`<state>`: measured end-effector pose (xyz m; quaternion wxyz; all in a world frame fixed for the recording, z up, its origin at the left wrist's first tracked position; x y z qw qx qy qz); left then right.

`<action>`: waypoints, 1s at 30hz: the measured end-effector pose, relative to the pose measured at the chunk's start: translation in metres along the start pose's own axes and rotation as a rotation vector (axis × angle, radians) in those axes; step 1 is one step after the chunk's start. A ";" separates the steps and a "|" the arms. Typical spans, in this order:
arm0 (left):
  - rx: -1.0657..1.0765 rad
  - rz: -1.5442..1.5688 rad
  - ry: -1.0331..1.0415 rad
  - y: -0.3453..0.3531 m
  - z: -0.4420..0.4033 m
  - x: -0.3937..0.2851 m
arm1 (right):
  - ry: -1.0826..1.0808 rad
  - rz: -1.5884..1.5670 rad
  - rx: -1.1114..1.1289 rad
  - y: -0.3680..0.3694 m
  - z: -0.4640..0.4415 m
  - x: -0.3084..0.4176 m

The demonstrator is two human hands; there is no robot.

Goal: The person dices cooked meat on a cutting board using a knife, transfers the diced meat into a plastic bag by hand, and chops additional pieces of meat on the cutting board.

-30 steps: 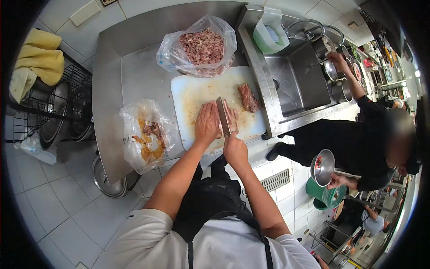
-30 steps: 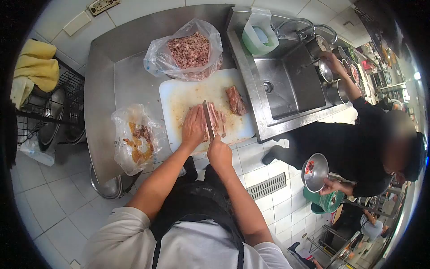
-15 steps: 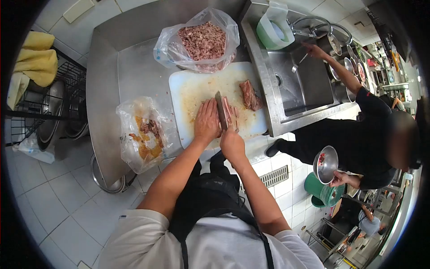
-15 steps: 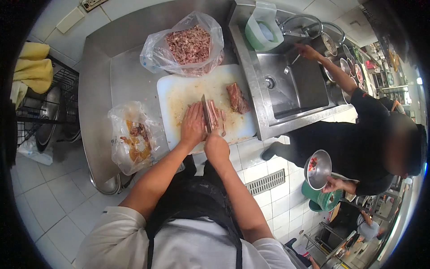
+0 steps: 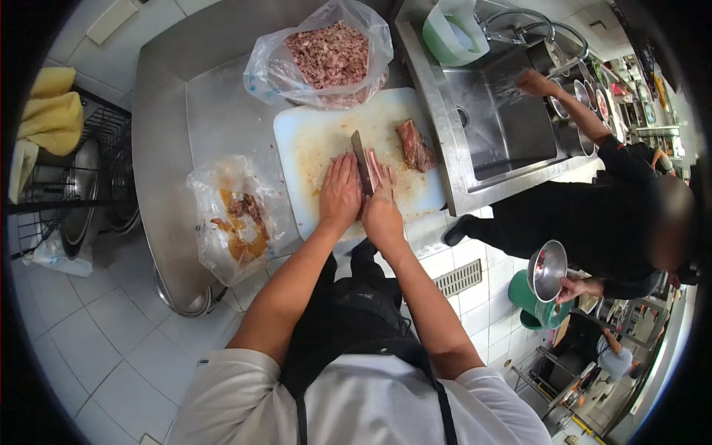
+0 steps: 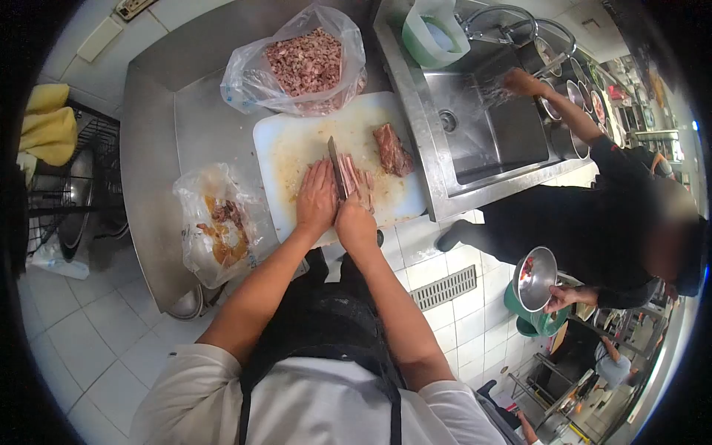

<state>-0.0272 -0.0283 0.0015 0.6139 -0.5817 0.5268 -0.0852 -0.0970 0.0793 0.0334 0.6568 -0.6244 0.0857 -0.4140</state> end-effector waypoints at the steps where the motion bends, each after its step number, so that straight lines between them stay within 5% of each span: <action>1: -0.006 0.013 -0.003 -0.001 0.002 -0.002 | 0.000 0.003 0.010 -0.003 0.008 -0.002; 12: -0.009 0.000 0.032 0.001 -0.002 -0.003 | -0.004 -0.013 -0.056 0.006 0.004 -0.001; 30: -0.064 0.037 0.029 -0.001 0.003 -0.007 | 0.012 0.083 0.174 -0.051 0.141 -0.031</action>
Point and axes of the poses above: each hand's wrist, its own z-axis away from the middle knuckle, its own y-axis out of the palm, x = y × z, the point moved 3 cm from there along -z, towards the middle knuckle, and after that the axes turned 7 degrees about z, right-handed, at the moved point
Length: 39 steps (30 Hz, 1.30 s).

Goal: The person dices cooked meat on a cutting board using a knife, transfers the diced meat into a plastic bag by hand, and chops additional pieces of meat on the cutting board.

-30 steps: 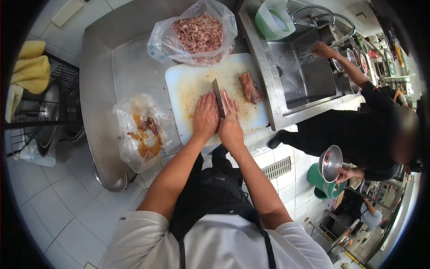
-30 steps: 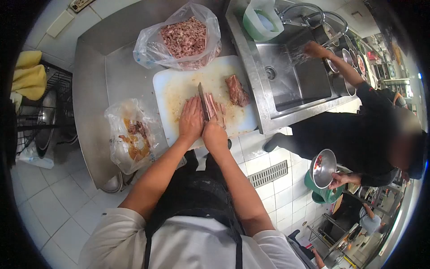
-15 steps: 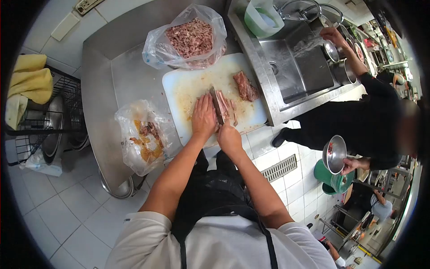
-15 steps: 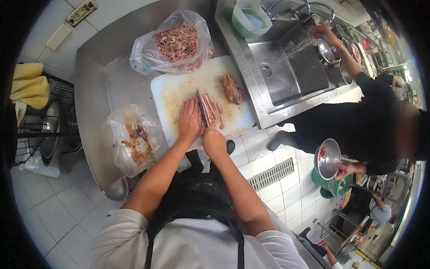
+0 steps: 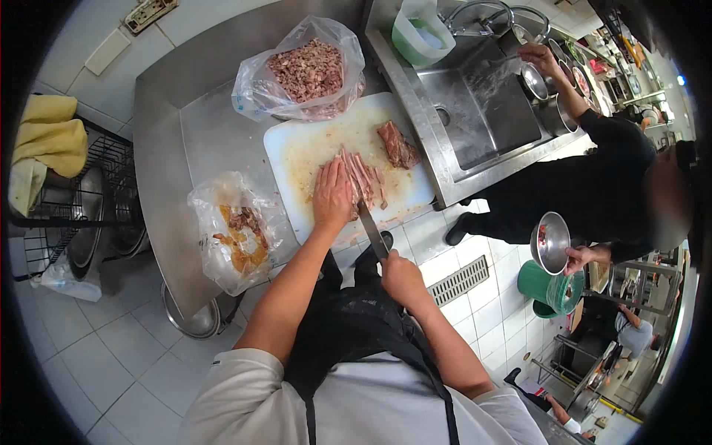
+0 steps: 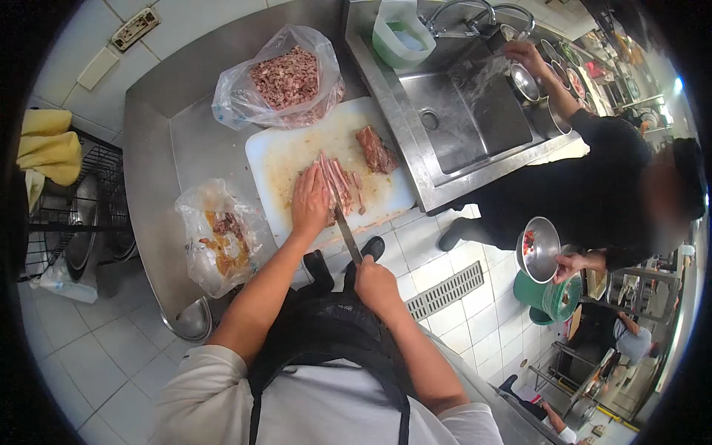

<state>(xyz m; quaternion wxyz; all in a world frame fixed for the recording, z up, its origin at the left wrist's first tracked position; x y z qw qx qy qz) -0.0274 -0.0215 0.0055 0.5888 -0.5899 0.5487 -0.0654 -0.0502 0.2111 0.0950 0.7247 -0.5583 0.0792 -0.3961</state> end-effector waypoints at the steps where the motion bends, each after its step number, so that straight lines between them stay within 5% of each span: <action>1: -0.006 0.022 0.005 -0.001 0.001 0.001 | -0.015 0.008 0.010 -0.008 0.003 0.000; 5: -0.111 0.390 -0.085 -0.004 0.003 0.016 | 0.019 -0.023 -0.047 -0.050 0.002 0.016; 13: -0.025 0.088 -0.017 -0.014 0.011 0.012 | -0.012 -0.115 -0.293 -0.016 -0.055 0.044; 39: 0.022 0.015 -0.065 -0.005 0.008 0.003 | -0.028 0.132 -0.218 0.020 -0.083 0.046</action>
Point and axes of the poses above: each hand's wrist, its own z-axis away from the middle knuckle, its own y-axis out of the palm, x = y × z, the point moved 3 cm from there along -z, towards the middle knuckle, and after that the axes turned 7 degrees about z, right-handed, at the moved point
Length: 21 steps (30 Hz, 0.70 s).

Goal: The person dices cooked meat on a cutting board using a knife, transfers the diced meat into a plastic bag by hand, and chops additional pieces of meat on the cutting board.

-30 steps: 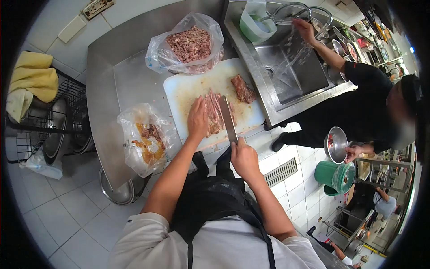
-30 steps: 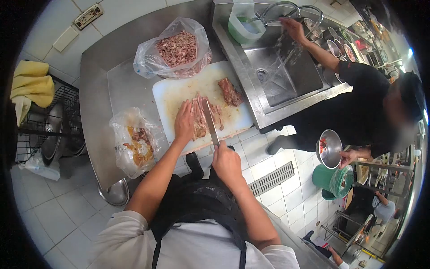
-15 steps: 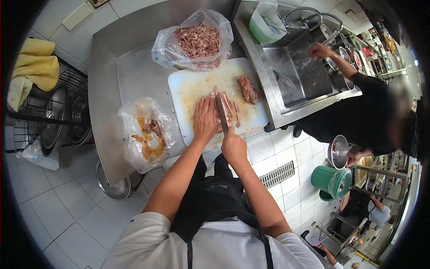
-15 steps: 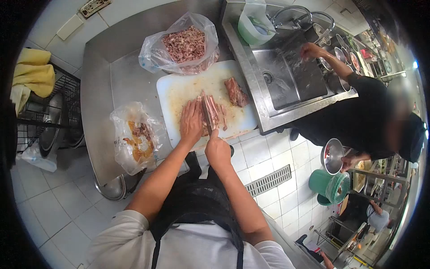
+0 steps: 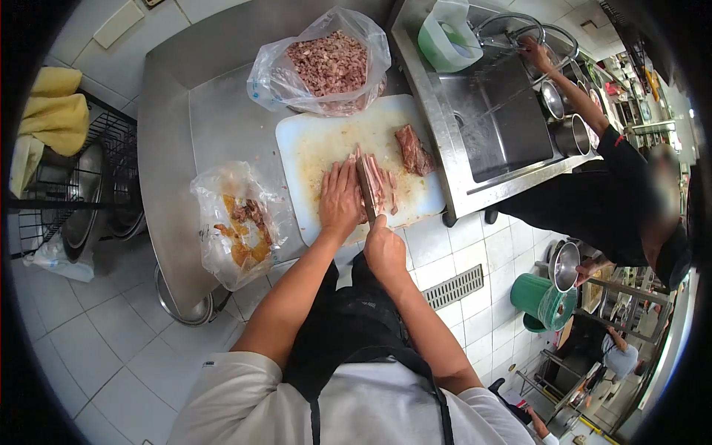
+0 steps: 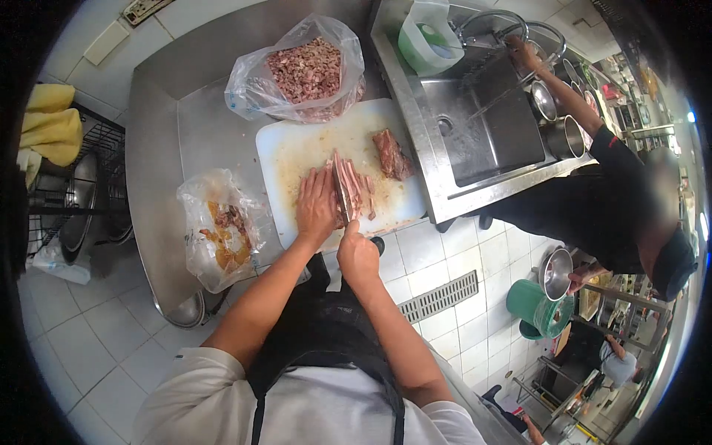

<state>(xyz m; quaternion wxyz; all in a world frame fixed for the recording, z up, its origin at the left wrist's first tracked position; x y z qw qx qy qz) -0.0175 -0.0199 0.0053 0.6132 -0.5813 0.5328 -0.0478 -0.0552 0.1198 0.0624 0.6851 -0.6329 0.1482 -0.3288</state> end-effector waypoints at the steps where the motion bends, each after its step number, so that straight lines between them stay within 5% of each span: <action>1: 0.014 -0.017 0.005 0.001 0.000 0.001 | 0.005 -0.017 0.008 -0.002 -0.002 0.000; 14: 0.037 -0.034 -0.024 0.003 -0.002 0.001 | 0.004 -0.069 0.127 -0.007 -0.019 -0.002; 21: 0.043 -0.070 0.011 0.012 -0.003 0.011 | 0.026 -0.137 -0.029 0.024 -0.070 0.006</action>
Point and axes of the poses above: each hand's wrist, its own z-axis away from the middle knuckle, its own y-axis out of the palm, x = y × z, the point moved 3 cm from there along -z, towards the middle knuckle, and after that the axes turned 7 degrees about z, right-handed, at the moved point
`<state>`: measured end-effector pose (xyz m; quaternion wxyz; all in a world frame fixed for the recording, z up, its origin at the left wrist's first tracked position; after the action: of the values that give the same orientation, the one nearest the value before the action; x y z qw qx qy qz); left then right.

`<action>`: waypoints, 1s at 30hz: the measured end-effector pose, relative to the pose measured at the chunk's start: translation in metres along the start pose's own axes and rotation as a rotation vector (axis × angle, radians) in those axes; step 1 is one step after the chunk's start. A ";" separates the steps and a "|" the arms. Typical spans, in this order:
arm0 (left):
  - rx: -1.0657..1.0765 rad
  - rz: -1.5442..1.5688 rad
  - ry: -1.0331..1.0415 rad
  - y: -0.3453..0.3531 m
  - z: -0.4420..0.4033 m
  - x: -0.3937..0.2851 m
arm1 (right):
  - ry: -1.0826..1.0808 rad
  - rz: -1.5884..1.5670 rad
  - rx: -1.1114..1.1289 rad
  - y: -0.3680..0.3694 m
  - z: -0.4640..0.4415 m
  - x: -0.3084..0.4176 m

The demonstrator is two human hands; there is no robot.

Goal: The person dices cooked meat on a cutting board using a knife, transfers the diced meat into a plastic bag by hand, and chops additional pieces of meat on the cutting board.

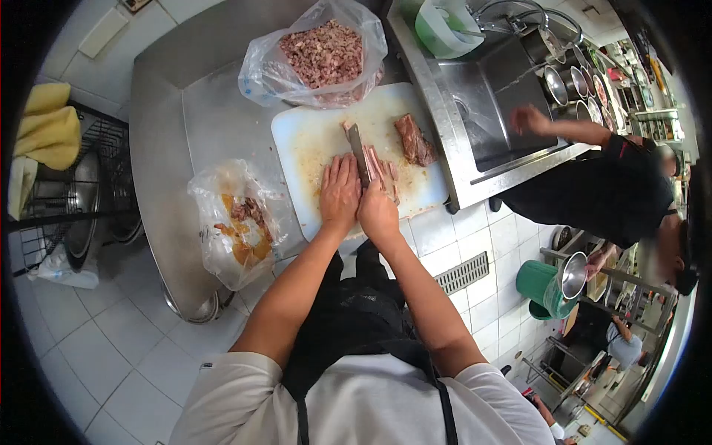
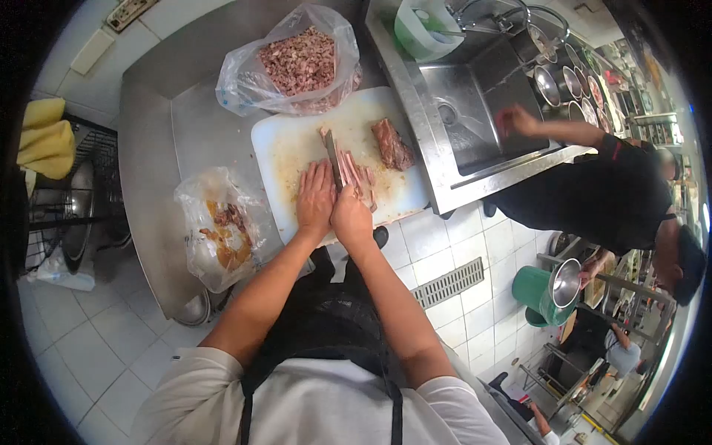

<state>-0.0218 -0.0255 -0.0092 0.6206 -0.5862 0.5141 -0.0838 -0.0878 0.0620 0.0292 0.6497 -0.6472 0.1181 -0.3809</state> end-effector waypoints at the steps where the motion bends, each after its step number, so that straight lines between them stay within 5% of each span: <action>1: 0.001 -0.002 -0.011 0.000 0.000 -0.003 | 0.008 -0.014 0.001 -0.001 0.005 -0.002; 24: -0.099 0.102 0.006 -0.013 0.001 -0.006 | -0.037 0.010 0.253 -0.095 0.134 -0.039; 30: -0.184 0.144 0.013 -0.015 -0.031 0.007 | -0.029 -0.094 -0.068 -0.066 0.086 -0.018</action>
<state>-0.0336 -0.0547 0.0056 0.5653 -0.6017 0.5643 0.0048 -0.0673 0.1466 0.0962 0.6104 -0.6792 0.0909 -0.3974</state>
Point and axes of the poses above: each hand's wrist, its own z-axis away from the middle knuckle, its own y-axis out of the palm, x = y × z, the point moved 3 cm from there along -z, towards the middle knuckle, and after that the axes turned 7 degrees about z, right-handed, at the moved point
